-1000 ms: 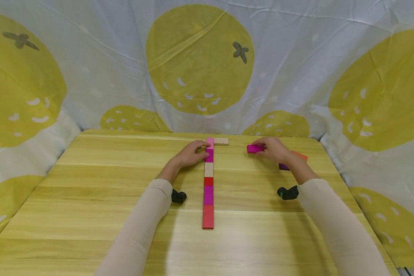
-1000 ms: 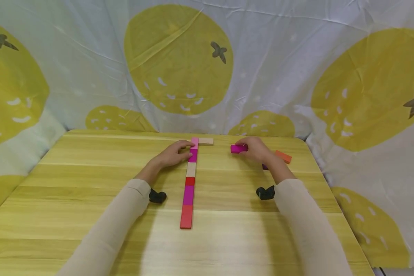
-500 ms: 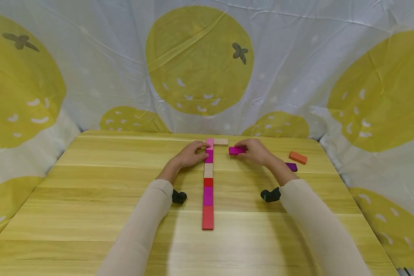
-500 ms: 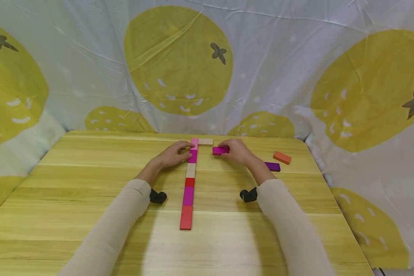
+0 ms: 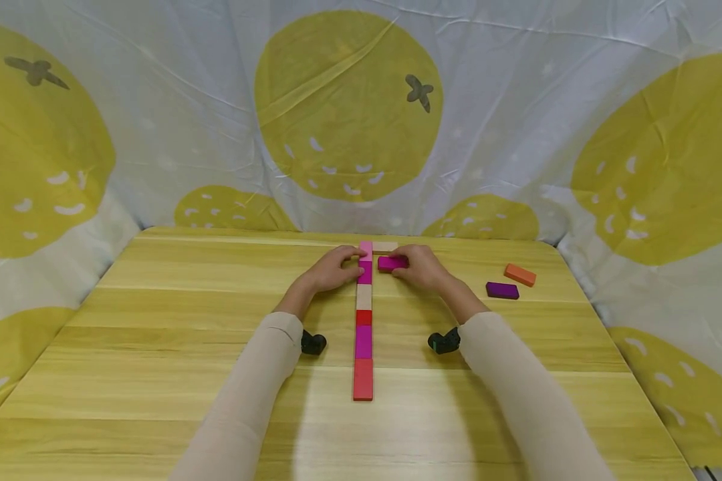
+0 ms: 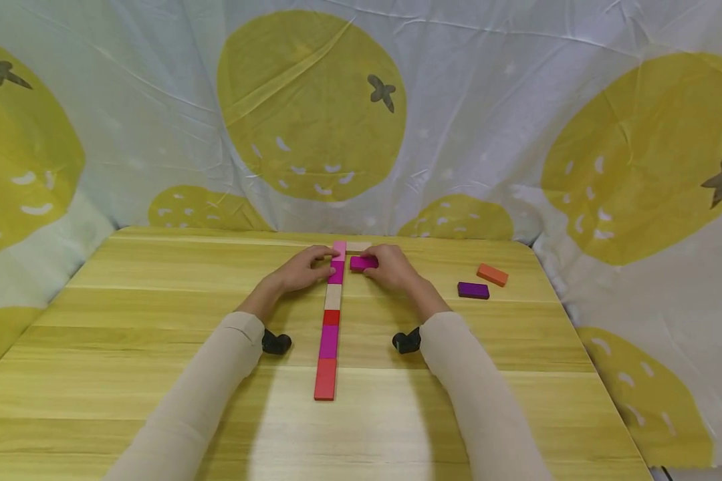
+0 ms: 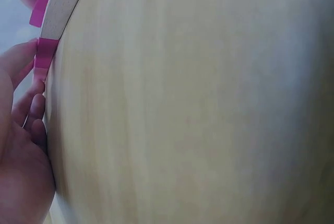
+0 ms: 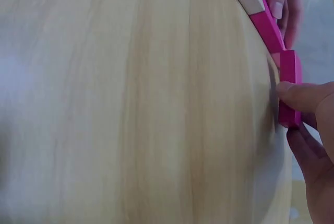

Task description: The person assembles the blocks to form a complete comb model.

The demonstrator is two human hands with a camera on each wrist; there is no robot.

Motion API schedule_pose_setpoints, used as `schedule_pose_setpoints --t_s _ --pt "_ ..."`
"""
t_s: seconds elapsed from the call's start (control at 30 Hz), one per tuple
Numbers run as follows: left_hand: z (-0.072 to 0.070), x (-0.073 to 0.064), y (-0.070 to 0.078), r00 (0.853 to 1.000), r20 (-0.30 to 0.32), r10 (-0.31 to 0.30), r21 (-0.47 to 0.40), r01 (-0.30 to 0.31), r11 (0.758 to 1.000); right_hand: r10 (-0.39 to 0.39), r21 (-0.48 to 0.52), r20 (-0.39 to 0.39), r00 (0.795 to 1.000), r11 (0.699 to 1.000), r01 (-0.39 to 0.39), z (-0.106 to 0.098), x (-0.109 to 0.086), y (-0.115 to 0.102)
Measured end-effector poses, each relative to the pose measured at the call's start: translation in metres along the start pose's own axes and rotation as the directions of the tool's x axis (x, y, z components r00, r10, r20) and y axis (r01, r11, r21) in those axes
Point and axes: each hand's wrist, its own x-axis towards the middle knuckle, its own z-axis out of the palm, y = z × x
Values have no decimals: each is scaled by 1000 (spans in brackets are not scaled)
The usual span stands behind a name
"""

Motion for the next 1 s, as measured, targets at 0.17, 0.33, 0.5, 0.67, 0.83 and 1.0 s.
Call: schedule_pose_setpoints --t_s 0.17,0.33,0.5,0.67,0.83,1.0 --pt "0 0 0 1000 -5 11 -3 -11 1000 4 -21 -13 1000 1000 -4 7 5 -2" --pt "-1 0 0 1000 -3 16 3 -16 1000 16 -22 -24 1000 1000 -16 10 8 -5" --pt "-2 1 -1 1000 -6 17 -1 -17 1000 11 -31 -31 999 999 -12 11 10 -6" --pt "-2 1 0 1000 -4 11 -1 -11 1000 17 -41 -25 1000 999 -18 12 11 -8" --pt "-1 0 0 1000 -8 9 -1 -9 1000 16 -44 -19 1000 999 -17 11 11 -10" --pt "0 -1 1 1000 -6 11 -4 -11 1000 10 -47 -16 1000 999 -11 12 10 -10"
